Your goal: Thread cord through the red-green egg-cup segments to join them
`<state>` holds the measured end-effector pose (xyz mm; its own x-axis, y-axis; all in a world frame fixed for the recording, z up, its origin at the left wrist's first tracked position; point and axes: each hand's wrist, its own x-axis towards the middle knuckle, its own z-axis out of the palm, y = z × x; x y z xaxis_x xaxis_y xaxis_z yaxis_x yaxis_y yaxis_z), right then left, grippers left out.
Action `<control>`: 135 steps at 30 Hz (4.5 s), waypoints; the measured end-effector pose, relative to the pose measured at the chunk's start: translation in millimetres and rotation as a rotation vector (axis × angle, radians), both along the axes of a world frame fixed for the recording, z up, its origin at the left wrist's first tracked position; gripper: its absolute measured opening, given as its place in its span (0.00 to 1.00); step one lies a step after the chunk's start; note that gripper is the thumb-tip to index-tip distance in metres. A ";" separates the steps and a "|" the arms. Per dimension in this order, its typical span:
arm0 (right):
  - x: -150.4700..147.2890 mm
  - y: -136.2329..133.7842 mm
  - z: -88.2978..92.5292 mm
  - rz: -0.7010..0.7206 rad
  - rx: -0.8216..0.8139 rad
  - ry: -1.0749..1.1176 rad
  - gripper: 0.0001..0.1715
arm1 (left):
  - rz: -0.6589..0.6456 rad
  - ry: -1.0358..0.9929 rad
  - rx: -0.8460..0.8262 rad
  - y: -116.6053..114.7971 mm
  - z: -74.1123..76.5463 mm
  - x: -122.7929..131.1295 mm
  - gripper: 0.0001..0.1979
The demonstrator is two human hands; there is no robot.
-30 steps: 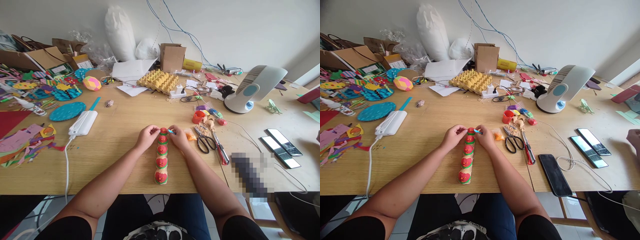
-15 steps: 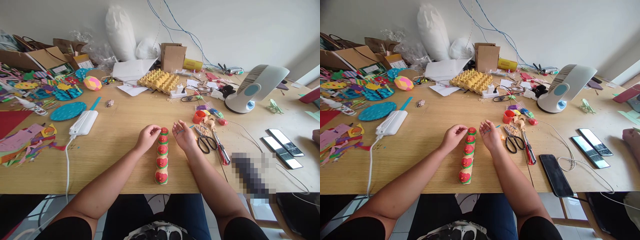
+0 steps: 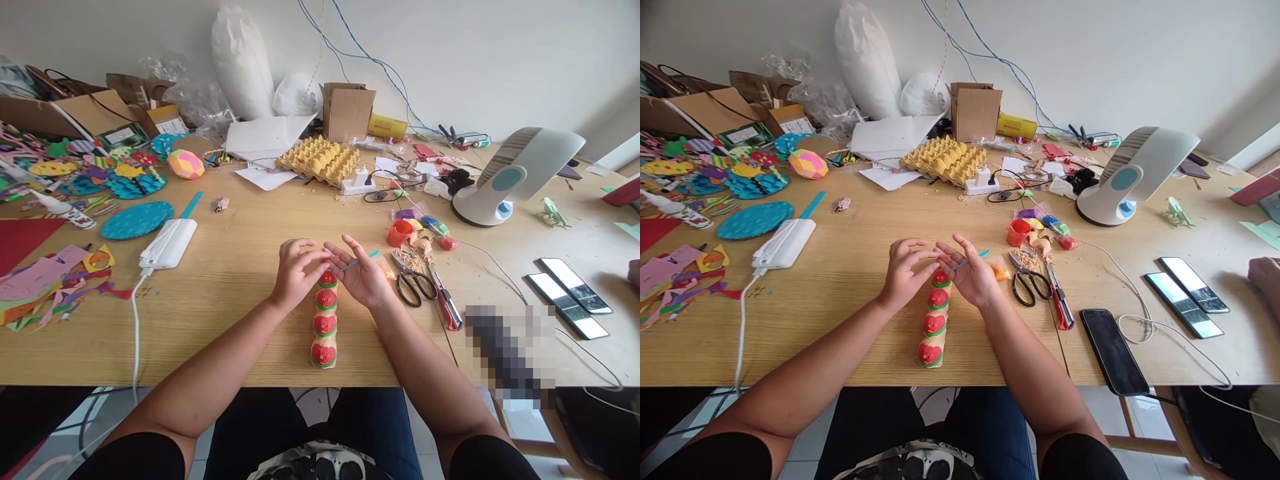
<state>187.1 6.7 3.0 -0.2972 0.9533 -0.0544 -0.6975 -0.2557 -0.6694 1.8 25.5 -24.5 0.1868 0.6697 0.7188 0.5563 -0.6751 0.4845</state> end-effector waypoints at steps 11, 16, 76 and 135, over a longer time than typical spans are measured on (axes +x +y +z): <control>-1.7 -6.1 -0.3 0.133 0.057 -0.089 0.29 | -0.007 0.024 -0.017 0.2 -0.6 1.0 0.04; 1.5 -1.4 -3.1 0.104 0.080 -0.065 0.27 | 0.003 -0.019 -0.042 -0.7 0.5 0.6 0.05; -10.5 -9.8 -14.4 0.180 0.143 -0.244 0.23 | -0.682 -0.636 -0.852 -0.6 -7.3 4.4 0.28; 56.9 -4.6 1.0 0.020 0.274 -0.897 0.34 | -0.215 -0.078 -0.170 -5.9 4.4 4.0 0.14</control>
<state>244.0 2.1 4.0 -0.2691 0.9620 -0.0456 0.1112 -0.0160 -0.9937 5.8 19.7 -20.2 0.2861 0.7328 0.6174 0.3654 -0.6791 0.6366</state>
